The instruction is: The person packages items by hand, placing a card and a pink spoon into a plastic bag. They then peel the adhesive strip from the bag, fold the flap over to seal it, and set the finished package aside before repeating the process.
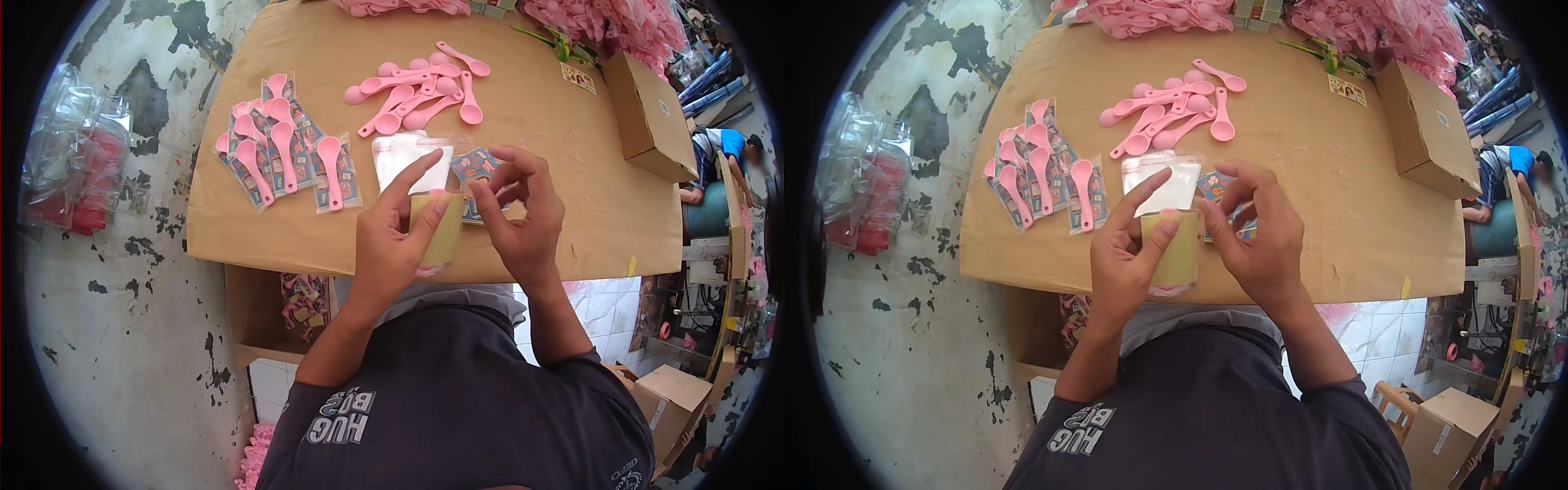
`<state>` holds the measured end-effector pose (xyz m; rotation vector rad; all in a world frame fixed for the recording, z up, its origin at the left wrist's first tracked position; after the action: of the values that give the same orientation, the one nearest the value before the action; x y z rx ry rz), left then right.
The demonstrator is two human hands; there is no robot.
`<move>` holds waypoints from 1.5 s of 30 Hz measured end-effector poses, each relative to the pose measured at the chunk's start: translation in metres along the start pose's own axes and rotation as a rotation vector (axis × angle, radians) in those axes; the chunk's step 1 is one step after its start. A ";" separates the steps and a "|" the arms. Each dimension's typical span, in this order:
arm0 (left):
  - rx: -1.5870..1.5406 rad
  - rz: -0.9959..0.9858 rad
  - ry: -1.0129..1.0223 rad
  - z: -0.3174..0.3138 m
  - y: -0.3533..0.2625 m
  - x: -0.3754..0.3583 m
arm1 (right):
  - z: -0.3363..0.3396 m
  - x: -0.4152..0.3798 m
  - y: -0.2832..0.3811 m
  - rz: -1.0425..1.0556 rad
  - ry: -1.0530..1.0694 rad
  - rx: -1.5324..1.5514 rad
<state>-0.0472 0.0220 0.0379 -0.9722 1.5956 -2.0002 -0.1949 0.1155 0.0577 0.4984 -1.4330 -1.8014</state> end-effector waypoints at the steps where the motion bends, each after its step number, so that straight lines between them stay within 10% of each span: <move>1: -0.002 -0.002 0.000 -0.003 0.003 -0.002 | 0.002 0.001 0.011 0.208 -0.106 -0.125; 5: 0.079 -0.113 -0.011 -0.009 -0.004 -0.006 | -0.006 0.001 0.027 0.522 -0.255 -0.348; 18: 0.184 -0.304 0.061 -0.012 -0.010 -0.010 | -0.014 0.004 0.030 0.576 -0.294 -0.410; 24: 0.185 0.086 0.274 -0.011 -0.006 -0.013 | 0.015 0.020 0.020 0.406 -0.354 -0.292; 27: -0.309 0.093 0.018 -0.010 0.001 -0.014 | 0.041 0.033 -0.009 0.041 -0.318 0.554; 32: -0.427 0.114 -0.019 -0.008 0.008 -0.010 | 0.049 0.024 -0.036 -0.046 0.195 0.873; 37: -0.339 -0.143 -0.120 -0.005 0.014 -0.003 | 0.006 -0.004 -0.015 -0.289 0.231 0.451; 45: -0.411 -0.032 -0.055 0.000 0.010 -0.003 | 0.000 -0.004 -0.019 -0.326 0.329 0.390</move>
<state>-0.0468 0.0215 0.0280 -1.1918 2.0163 -1.6786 -0.1988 0.1198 0.0394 1.2303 -1.5314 -1.5784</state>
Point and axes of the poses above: each hand's wrist, its own x-axis towards the middle knuckle, its own z-axis out of the back of the hand, y = z × x, the point moved 5 cm from there along x, towards the middle knuckle, and after that the axes turned 14 degrees about -z, right-handed, at the moved point
